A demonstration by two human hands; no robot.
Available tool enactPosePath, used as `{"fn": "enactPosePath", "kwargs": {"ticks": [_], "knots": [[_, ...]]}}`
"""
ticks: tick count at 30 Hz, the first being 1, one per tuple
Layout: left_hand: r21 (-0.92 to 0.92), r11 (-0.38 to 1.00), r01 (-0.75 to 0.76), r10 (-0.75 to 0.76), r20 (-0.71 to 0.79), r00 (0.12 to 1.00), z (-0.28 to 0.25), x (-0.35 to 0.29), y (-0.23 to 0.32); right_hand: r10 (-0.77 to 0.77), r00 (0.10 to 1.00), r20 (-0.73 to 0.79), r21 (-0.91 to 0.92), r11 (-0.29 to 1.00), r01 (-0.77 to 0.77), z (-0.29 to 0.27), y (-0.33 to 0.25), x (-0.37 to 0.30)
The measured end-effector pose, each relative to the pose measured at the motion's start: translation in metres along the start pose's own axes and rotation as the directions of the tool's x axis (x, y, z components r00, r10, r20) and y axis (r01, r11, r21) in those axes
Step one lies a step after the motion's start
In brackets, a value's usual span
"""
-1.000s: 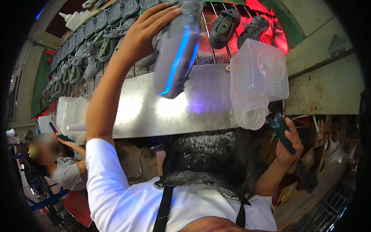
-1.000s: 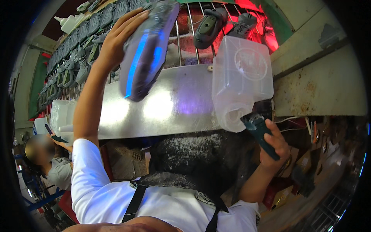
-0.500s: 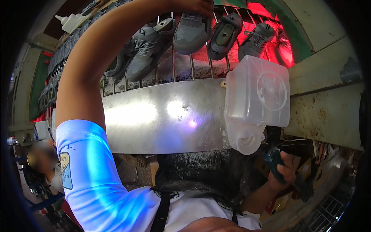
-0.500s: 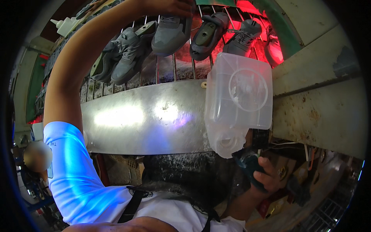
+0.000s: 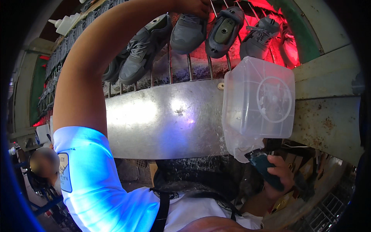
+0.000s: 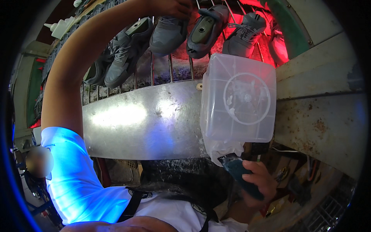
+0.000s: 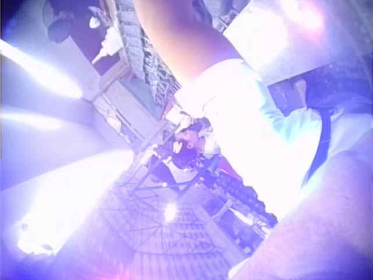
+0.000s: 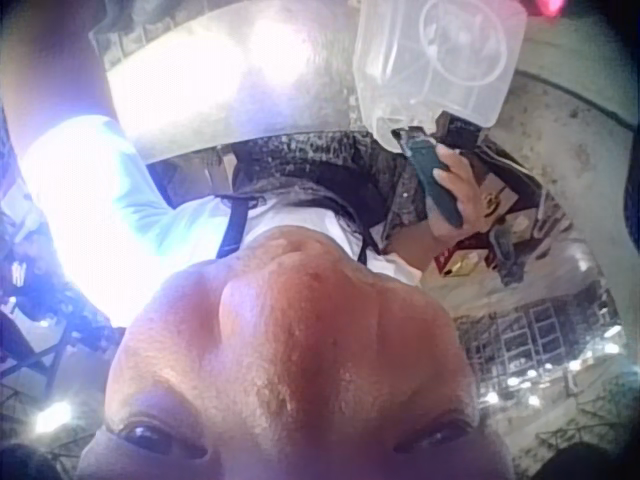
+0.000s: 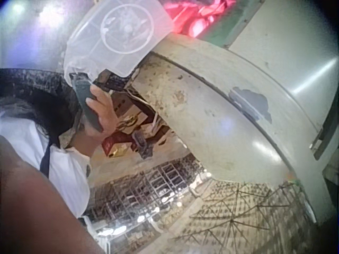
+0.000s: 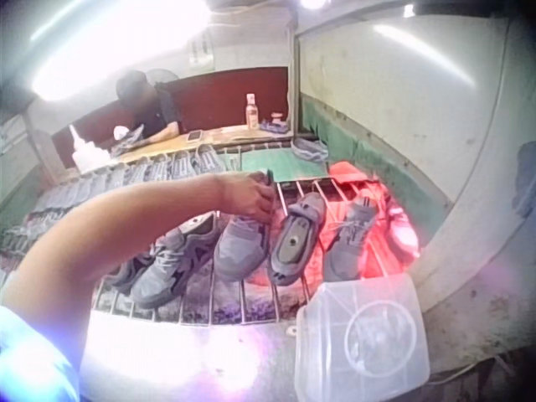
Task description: The person picks up shoes from a conveyor belt and uses a brush tool to apply adhesive along the outer seams and soles.
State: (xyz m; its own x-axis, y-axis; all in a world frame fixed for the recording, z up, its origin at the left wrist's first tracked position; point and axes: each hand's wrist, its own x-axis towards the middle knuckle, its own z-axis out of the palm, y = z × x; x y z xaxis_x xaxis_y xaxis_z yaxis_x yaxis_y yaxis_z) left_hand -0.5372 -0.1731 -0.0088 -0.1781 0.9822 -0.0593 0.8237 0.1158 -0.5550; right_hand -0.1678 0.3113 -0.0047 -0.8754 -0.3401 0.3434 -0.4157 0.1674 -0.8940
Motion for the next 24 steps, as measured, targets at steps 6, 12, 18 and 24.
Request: {"fn": "enactPosePath", "kwargs": {"ticks": [6,12,18,24], "knots": [[0.089,0.996,-0.006,0.000,0.066,0.998,0.004,-0.008,-0.003,0.145,0.960,0.238,-0.134,0.984,-0.115,0.007,-0.030,0.036],[0.040,0.999,-0.005,0.003,0.045,0.999,0.030,0.007,-0.006,0.158,0.953,0.257,-0.225,0.969,-0.100,0.010,-0.034,0.039],[0.047,0.999,-0.009,0.004,0.098,0.995,0.061,0.004,-0.012,0.143,0.957,0.252,-0.209,0.974,-0.090,0.011,-0.032,0.038],[0.115,0.992,0.045,-0.060,0.125,0.990,0.088,0.020,-0.016,0.155,0.960,0.232,-0.188,0.976,-0.113,0.014,-0.029,0.039]]}}
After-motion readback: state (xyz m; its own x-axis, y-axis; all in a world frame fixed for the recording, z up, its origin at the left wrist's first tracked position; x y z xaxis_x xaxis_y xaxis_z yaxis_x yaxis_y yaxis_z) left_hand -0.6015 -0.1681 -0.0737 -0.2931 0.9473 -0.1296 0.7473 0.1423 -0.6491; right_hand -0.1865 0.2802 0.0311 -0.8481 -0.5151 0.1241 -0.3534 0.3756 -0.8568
